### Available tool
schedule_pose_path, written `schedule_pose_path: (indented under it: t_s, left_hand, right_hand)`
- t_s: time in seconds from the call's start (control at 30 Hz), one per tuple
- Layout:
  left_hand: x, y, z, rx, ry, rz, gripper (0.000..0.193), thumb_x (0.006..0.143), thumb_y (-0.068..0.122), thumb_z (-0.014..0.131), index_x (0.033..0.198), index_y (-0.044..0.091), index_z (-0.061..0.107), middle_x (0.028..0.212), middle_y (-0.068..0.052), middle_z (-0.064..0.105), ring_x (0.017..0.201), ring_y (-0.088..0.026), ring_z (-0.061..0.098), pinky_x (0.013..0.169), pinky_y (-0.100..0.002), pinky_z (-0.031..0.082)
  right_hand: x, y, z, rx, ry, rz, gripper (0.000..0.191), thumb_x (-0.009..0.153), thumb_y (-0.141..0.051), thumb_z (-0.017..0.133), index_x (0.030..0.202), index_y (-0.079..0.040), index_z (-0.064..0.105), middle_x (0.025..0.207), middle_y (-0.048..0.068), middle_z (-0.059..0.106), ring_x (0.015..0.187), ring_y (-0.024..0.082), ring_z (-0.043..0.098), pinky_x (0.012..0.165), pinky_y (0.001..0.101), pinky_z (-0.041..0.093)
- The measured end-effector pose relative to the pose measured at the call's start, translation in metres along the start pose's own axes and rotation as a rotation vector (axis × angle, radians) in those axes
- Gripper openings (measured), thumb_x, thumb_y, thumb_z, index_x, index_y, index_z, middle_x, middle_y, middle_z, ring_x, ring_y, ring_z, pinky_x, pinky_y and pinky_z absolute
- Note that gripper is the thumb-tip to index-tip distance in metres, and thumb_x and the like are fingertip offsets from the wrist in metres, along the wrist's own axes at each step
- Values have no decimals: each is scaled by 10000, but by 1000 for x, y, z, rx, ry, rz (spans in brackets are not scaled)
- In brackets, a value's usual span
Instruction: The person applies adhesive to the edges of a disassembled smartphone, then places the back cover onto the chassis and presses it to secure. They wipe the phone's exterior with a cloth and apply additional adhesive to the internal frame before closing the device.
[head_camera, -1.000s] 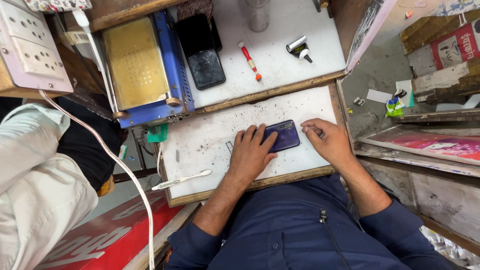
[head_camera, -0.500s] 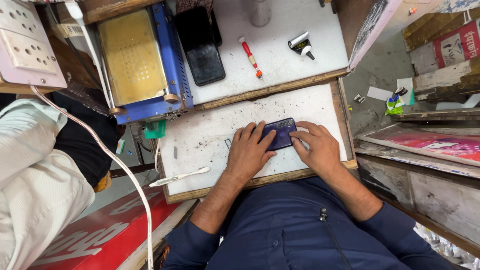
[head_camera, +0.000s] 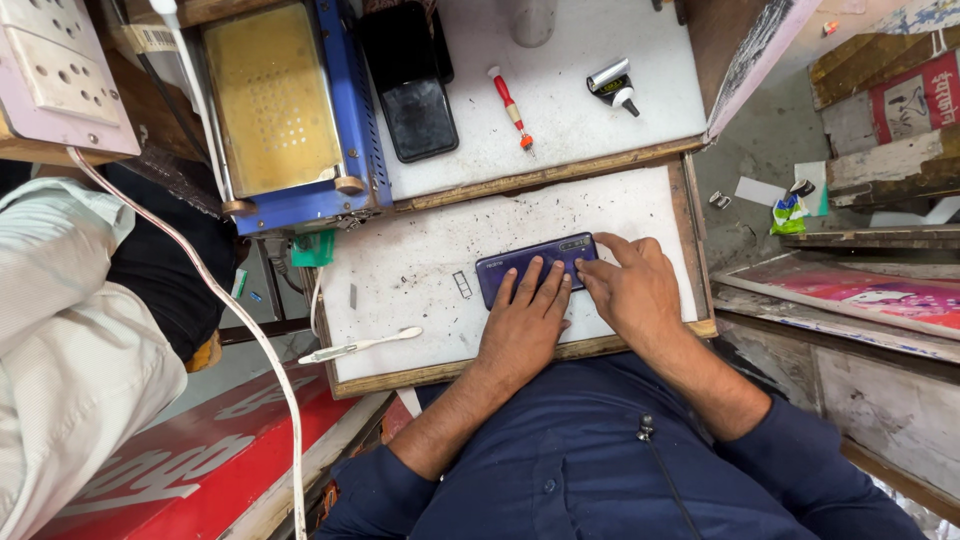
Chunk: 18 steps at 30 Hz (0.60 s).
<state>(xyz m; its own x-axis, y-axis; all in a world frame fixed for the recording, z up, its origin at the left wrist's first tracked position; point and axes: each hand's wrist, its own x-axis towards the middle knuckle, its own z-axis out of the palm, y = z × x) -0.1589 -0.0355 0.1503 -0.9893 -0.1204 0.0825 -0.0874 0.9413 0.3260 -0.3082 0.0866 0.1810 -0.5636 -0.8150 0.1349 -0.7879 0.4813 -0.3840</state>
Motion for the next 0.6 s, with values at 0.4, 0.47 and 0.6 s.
schedule_pose_path:
  t_s: [0.4,0.47,0.6]
  left_hand:
    - [9,3,-5,-70,-35,-23,547,960,325,636,1422,40,571,1531,-137,499,1460,-338,393,1171,-570,304]
    - [8,-1,-4,-78,-13,-22,504,984,307,625,1420,59,582,1523,-112,515,1452,-314,418,1162,-552,335]
    - [21,-2,-3,38,46,-62,503,946,251,666,1422,96,620,1535,-75,543,1369,-282,495,1001,-480,446]
  right_hand:
    - [-9,-5,-16,-279,-217,-158,413,846,-270,703,1217,-93,741,1368,35,659,994,253,586,761,398,485]
    - [-13,-7,-14,-327,-246,-169,424,871,-266,681,1251,-82,720,1404,33,639,986,236,587,755,386,487]
    - [-13,-6,-10,-320,-272,-157,406,892,-240,673,1257,-68,721,1407,31,626,1009,227,591,777,385,502]
